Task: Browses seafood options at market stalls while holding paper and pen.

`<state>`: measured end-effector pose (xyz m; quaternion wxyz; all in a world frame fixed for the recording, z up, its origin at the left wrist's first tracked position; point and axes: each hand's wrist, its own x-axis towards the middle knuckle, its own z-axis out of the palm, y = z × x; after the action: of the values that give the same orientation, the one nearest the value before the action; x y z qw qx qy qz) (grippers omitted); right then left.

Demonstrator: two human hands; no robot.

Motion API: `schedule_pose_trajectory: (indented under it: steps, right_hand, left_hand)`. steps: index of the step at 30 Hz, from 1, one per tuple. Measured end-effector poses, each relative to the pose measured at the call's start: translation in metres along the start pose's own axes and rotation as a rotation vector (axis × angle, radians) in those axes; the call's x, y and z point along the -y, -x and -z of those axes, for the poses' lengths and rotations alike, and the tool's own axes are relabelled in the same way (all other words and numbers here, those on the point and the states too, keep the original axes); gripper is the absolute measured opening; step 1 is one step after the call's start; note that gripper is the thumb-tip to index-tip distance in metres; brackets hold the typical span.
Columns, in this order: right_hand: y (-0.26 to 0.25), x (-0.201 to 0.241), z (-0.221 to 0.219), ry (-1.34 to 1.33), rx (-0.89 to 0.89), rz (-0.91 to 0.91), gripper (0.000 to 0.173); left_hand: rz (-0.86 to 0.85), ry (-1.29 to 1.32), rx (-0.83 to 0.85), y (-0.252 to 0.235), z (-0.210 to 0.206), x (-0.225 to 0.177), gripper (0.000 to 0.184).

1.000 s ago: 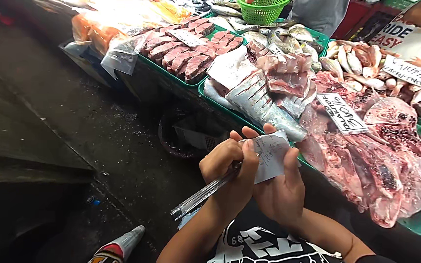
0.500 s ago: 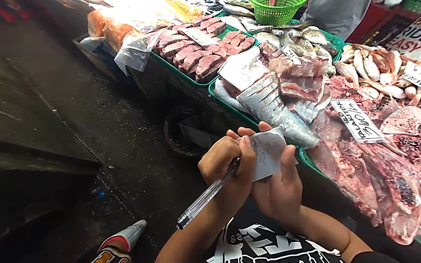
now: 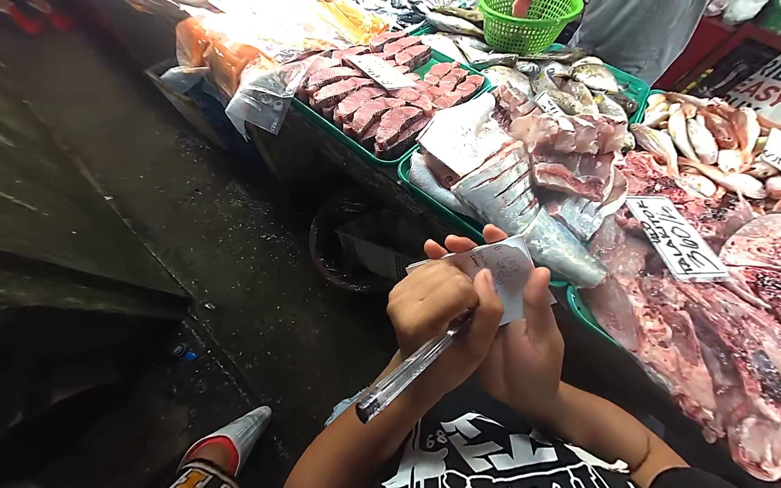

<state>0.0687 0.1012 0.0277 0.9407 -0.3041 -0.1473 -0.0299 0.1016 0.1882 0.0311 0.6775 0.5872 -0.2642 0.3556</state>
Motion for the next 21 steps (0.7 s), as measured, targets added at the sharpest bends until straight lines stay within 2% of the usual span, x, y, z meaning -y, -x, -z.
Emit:
schedule_pose_trajectory:
  steps: [7, 12, 15, 17, 19, 21]
  right_hand:
    - [-0.020, -0.042, -0.018, -0.064, 0.030, -0.154, 0.054]
    - [-0.060, -0.088, -0.029, -0.148, 0.122, -0.306, 0.053]
    - [-0.093, -0.126, -0.035, -0.201, 0.193, -0.415, 0.053]
    - [-0.121, -0.158, -0.038, -0.247, 0.247, -0.482, 0.053]
    - [-0.156, -0.192, -0.040, -0.258, 0.277, -0.538, 0.057]
    - [-0.195, -0.229, -0.042, -0.296, 0.290, -0.593, 0.060]
  left_hand:
    - [0.001, -0.142, -0.105, -0.009, 0.048, 0.006, 0.028]
    - [0.003, -0.289, -0.208, -0.027, 0.093, 0.023, 0.030]
    - [0.068, -0.234, -0.349, -0.043, 0.133, 0.040, 0.024]
    - [0.107, -0.149, -0.475, -0.059, 0.165, 0.055, 0.029]
    - [0.093, -0.183, -0.487, -0.078, 0.203, 0.074, 0.041]
    - [0.052, -0.308, -0.426, -0.098, 0.236, 0.098, 0.037]
